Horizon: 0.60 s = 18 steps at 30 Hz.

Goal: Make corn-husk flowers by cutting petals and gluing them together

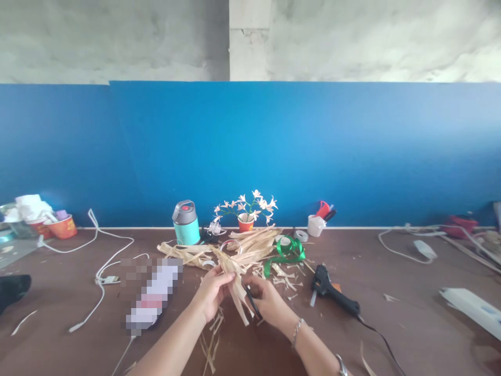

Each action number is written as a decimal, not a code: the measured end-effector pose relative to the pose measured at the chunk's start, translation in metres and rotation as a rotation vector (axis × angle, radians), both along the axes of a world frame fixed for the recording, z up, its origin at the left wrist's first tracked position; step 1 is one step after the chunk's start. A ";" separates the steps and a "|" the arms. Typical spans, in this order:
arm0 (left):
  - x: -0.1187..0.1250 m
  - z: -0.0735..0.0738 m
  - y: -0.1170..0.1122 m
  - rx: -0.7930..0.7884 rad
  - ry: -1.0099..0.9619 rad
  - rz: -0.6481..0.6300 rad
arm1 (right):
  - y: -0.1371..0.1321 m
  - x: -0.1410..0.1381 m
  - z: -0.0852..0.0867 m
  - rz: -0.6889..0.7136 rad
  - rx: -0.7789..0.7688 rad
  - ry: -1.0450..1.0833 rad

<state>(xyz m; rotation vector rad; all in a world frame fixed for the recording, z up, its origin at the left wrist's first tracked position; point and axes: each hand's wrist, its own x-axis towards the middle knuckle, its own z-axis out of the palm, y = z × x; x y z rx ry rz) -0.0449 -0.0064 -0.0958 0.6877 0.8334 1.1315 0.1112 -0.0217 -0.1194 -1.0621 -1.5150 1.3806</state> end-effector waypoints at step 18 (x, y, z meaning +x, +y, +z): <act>-0.003 0.001 0.001 0.010 0.006 0.010 | 0.000 0.001 0.001 -0.010 -0.033 0.010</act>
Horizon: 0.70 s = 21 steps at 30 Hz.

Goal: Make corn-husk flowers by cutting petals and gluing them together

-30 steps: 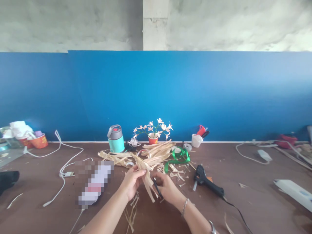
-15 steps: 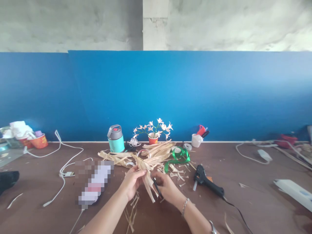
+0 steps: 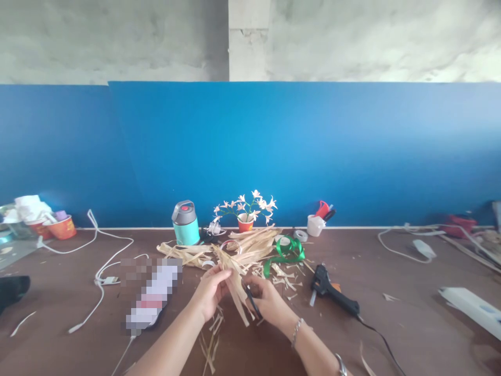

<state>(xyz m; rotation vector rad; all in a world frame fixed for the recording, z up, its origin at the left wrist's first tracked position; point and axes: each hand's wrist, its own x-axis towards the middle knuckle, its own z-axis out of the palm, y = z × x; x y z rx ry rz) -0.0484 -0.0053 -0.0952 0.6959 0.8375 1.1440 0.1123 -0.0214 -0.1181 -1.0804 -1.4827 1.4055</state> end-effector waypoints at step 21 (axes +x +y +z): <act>0.001 -0.001 0.000 0.012 -0.003 -0.027 | 0.004 0.001 -0.011 -0.003 0.046 0.022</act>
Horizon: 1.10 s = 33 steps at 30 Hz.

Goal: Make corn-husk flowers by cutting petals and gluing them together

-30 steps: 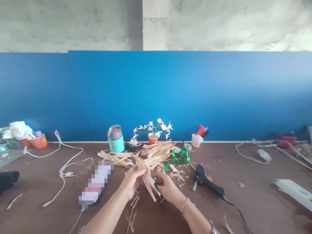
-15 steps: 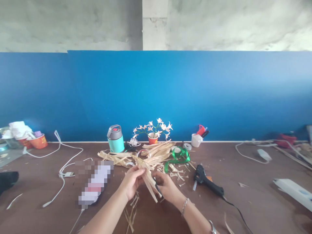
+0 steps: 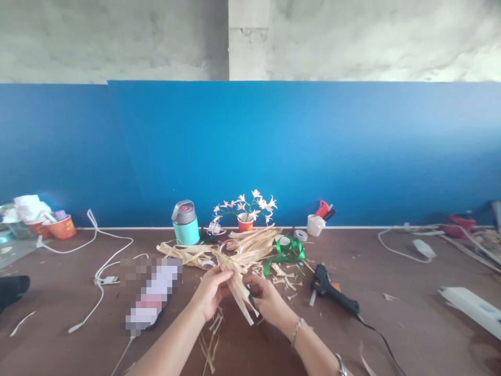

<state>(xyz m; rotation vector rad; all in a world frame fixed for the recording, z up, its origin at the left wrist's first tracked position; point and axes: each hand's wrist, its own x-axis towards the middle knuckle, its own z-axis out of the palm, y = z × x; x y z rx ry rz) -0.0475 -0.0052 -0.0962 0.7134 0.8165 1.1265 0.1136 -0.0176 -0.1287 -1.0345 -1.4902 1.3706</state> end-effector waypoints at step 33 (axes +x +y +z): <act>0.000 -0.002 0.001 0.001 -0.012 0.033 | -0.005 -0.002 0.012 0.017 -0.109 -0.058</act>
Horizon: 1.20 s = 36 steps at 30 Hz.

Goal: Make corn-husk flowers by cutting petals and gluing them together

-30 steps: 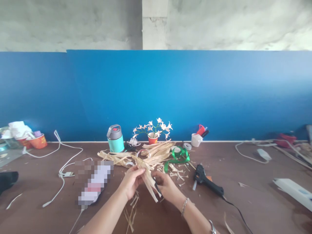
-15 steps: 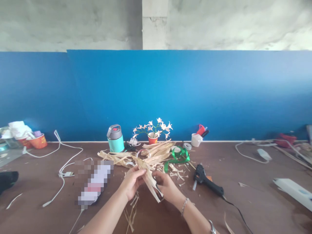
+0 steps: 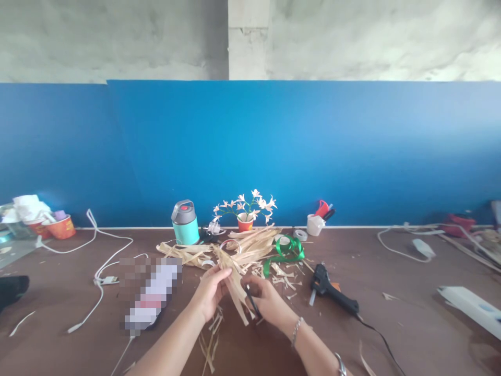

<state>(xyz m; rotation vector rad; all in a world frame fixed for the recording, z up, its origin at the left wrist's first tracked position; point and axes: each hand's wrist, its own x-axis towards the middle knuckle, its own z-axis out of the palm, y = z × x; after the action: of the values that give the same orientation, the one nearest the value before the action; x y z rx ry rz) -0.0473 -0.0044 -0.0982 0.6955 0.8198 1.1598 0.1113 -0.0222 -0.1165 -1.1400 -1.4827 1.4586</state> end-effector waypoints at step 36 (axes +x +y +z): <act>-0.006 0.008 0.002 0.032 0.009 0.058 | -0.004 0.005 0.009 0.104 -0.189 0.057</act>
<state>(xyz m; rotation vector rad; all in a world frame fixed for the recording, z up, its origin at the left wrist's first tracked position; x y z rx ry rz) -0.0531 -0.0026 -0.0905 0.7073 0.8352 1.2248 0.1167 -0.0258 -0.1076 -1.1360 -1.4071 1.7184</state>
